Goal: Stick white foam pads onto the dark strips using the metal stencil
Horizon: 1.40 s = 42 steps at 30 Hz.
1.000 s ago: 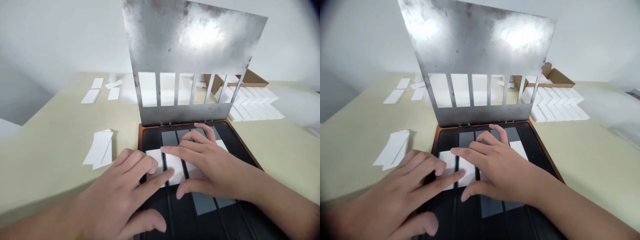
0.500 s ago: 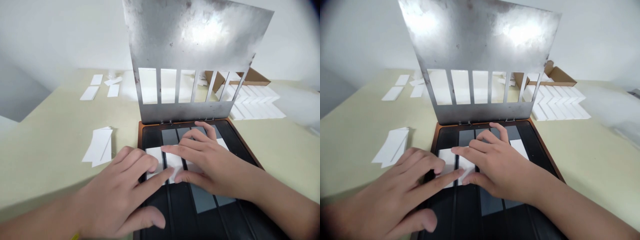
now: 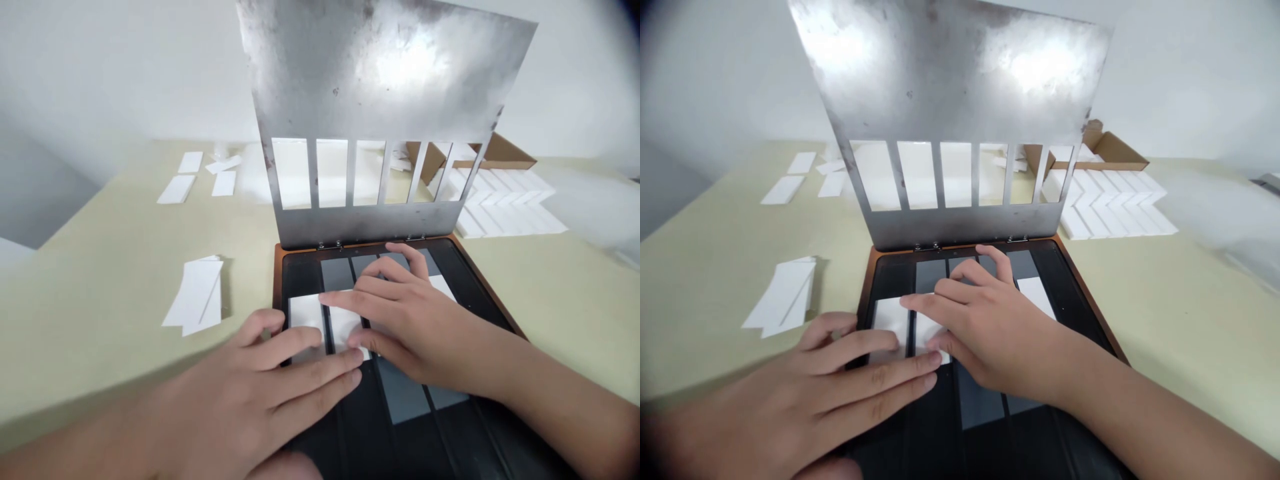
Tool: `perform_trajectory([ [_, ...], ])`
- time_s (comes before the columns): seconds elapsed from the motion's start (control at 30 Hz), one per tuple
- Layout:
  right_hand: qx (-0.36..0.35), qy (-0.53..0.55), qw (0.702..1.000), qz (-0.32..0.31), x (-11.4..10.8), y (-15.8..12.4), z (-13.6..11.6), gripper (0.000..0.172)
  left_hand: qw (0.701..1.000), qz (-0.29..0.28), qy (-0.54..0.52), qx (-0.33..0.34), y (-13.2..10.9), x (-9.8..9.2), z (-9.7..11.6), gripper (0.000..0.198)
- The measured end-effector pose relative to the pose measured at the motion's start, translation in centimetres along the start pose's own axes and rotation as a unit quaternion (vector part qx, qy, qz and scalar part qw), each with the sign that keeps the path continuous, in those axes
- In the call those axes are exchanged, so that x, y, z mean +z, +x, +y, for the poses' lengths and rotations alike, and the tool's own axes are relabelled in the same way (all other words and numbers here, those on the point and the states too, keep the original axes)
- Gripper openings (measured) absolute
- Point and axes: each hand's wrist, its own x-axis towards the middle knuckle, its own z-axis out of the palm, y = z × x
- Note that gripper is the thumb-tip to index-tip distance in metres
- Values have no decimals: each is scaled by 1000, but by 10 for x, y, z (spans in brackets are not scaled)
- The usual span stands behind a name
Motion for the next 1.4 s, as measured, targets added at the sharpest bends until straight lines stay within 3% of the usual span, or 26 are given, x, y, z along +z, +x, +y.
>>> perform_trajectory([
  [0.2,12,-6,1000,11,2,3,-1,40,1000,-14,-2,-3,2,2,4,66],
  [0.37,12,-1,999,34,7,5,0,37,1000,-13,6,-15,0,4,5,80],
  [0.57,5,-12,999,40,8,2,2,52,999,-25,5,-33,-2,4,6,82],
  [0.7,1,13,1000,17,3,-1,1,42,998,-9,-7,-68,-3,4,5,80],
  [0.8,-6,23,1000,16,2,-1,1,70,998,0,-5,-64,-3,3,2,77],
  [0.87,-7,21,1000,17,3,-1,2,77,999,2,6,-51,-4,2,0,77],
  [1.17,4,-2,1000,27,8,3,0,50,994,57,11,-92,-10,20,-3,73],
  [1.27,7,-4,1000,21,8,3,-1,43,994,57,11,-93,-14,18,0,73],
  [1.4,8,-9,1000,26,7,4,-3,41,996,79,1,-48,-20,8,4,62],
])
